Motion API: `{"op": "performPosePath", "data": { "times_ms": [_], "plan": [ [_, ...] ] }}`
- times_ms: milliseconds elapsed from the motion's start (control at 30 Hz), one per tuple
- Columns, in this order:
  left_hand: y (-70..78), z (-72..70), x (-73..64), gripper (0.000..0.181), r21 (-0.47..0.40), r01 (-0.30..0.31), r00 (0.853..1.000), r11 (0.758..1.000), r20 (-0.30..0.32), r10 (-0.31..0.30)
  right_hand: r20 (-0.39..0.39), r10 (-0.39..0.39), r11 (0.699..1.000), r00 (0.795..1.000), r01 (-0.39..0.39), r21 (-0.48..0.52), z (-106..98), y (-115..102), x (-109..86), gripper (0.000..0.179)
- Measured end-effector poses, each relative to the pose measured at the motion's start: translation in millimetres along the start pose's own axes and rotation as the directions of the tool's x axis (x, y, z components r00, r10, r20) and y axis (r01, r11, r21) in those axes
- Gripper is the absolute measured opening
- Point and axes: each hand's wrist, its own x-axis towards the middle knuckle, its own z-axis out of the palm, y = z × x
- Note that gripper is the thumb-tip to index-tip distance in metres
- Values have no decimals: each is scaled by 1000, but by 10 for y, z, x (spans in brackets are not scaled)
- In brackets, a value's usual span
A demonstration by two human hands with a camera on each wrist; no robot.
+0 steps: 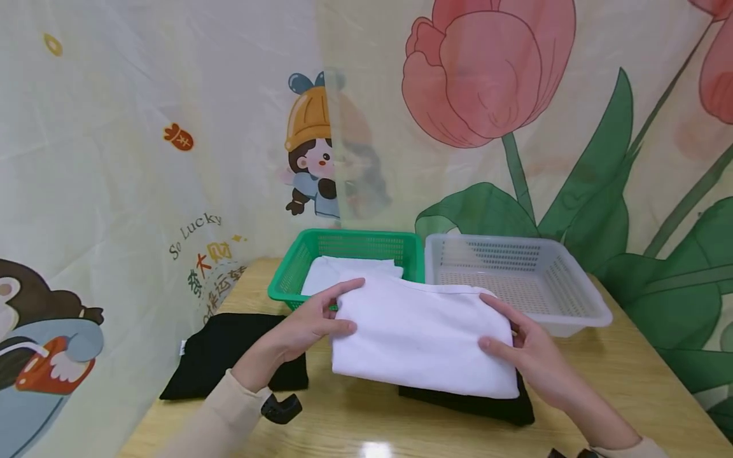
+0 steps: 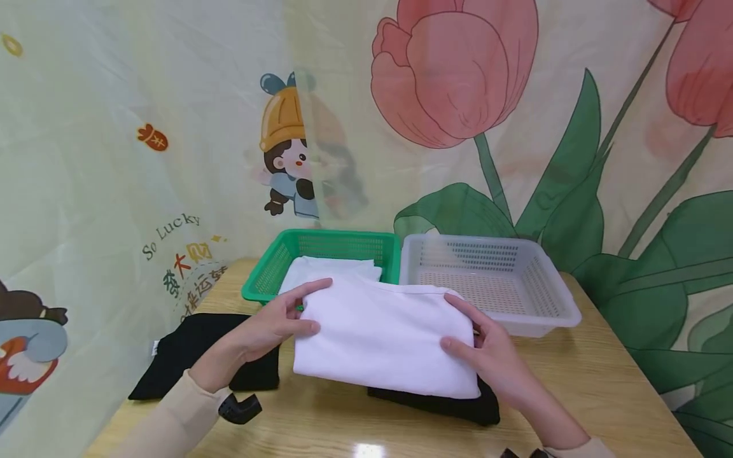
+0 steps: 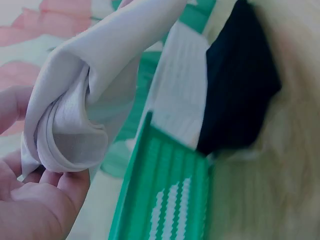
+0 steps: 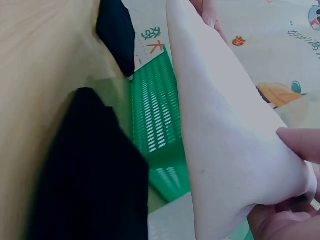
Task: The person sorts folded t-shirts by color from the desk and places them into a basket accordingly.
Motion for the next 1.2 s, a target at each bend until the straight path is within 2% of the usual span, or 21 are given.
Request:
{"op": "performPosePath", "data": {
  "times_ms": [167,300,433,600,800,933,1200],
  "plan": [
    [14,-281,55,81,36,-16,997,999,-74,19,20,7,1000,1000,-6,-26,211,-124,365,81],
    [-37,-528,161,82,49,23,989,999,-146,-15,55,3,998,998,0,-60,350,-147,680,81],
    [-37,-776,255,83,56,65,982,996,-180,-54,91,-2,998,996,8,-68,418,-137,983,81],
    [15,-1047,373,83,61,69,980,996,-191,-57,89,6,998,996,0,-68,500,-177,1329,80],
    [89,-1239,493,83,52,112,970,992,-225,-98,69,34,996,997,-28,-86,614,-280,1639,81],
    [107,-1351,597,82,59,90,970,994,-232,-74,53,37,996,998,-32,-81,662,-304,1809,81],
    [-5,-1596,803,82,98,94,962,991,-267,-65,30,28,998,999,-26,-64,835,-289,2076,79]
  ]
}}
